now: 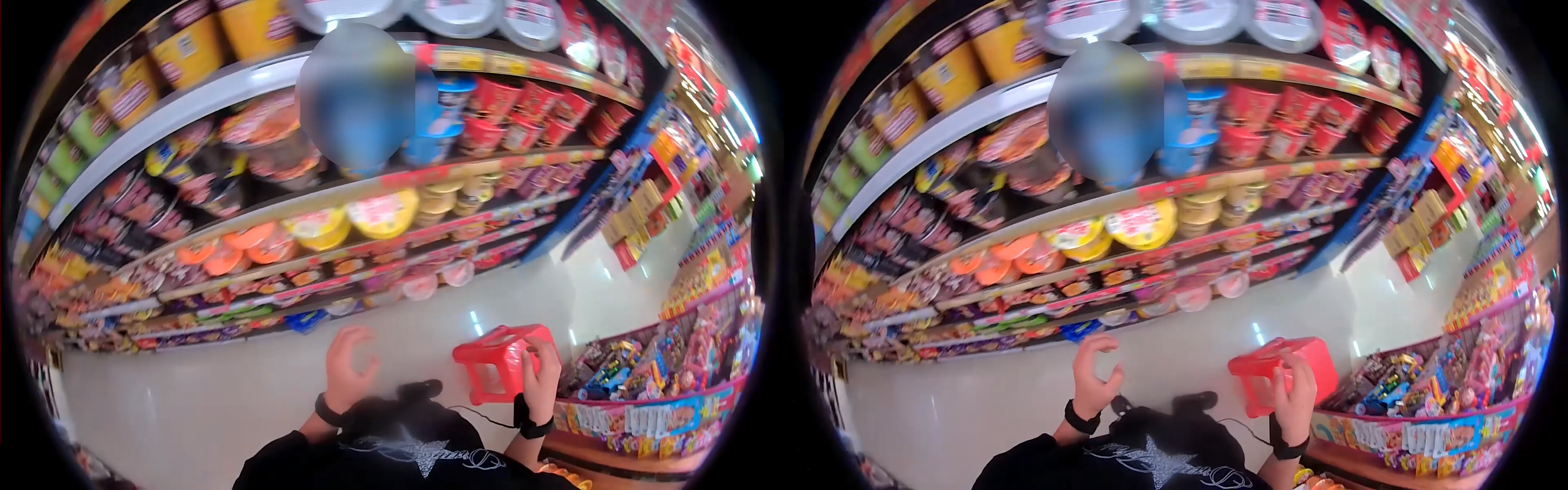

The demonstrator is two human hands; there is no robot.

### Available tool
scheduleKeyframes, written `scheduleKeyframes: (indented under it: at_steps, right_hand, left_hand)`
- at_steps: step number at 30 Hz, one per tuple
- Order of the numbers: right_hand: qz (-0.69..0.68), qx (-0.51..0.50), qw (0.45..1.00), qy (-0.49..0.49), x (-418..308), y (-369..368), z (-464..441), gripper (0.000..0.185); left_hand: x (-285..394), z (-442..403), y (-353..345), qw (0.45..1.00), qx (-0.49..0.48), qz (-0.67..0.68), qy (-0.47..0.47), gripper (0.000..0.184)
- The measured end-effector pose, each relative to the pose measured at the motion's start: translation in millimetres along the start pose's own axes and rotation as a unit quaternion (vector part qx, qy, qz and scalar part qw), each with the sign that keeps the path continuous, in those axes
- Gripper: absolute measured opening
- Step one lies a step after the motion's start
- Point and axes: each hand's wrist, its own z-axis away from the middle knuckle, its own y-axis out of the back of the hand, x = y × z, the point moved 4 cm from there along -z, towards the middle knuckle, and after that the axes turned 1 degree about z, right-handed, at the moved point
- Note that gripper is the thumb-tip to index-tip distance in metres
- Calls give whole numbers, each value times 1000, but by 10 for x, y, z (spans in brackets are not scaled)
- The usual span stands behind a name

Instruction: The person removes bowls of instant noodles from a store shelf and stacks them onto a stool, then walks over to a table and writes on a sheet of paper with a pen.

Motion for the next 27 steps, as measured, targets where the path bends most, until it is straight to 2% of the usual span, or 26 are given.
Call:
scheduleKeyframes:
  at_steps: [7, 10, 14, 20, 22, 24, 27]
  right_hand:
    - [-102, -127, 985, 65, -1074, -1065, 259, 24]
    - [-150, -175, 965, 128, -1532, -1562, 322, 24]
    - [-181, -248, 919, 249, -2341, -2095, 406, 24]
    - [-226, -377, 835, 332, -3314, -2701, 686, 21]
    - [-223, -395, 808, 376, -3511, -2888, 781, 21]
    - [-241, -448, 781, 362, -3706, -3030, 891, 21]
    - [-245, -488, 737, 399, -3958, -3198, 1022, 21]
  left_hand:
    - [-36, 609, 1616, 987, 98, -123, 10, 32]
    - [43, 990, 2268, 967, 171, -186, 29, 31]
    - [251, 1618, 2870, 911, 291, -277, 92, 28]
    - [496, 2453, 3145, 822, 456, -282, 191, 29]
    - [557, 2648, 3152, 790, 491, -296, 216, 31]
    - [590, 2776, 3142, 761, 520, -308, 235, 32]
    - [605, 2857, 3135, 726, 557, -319, 248, 34]
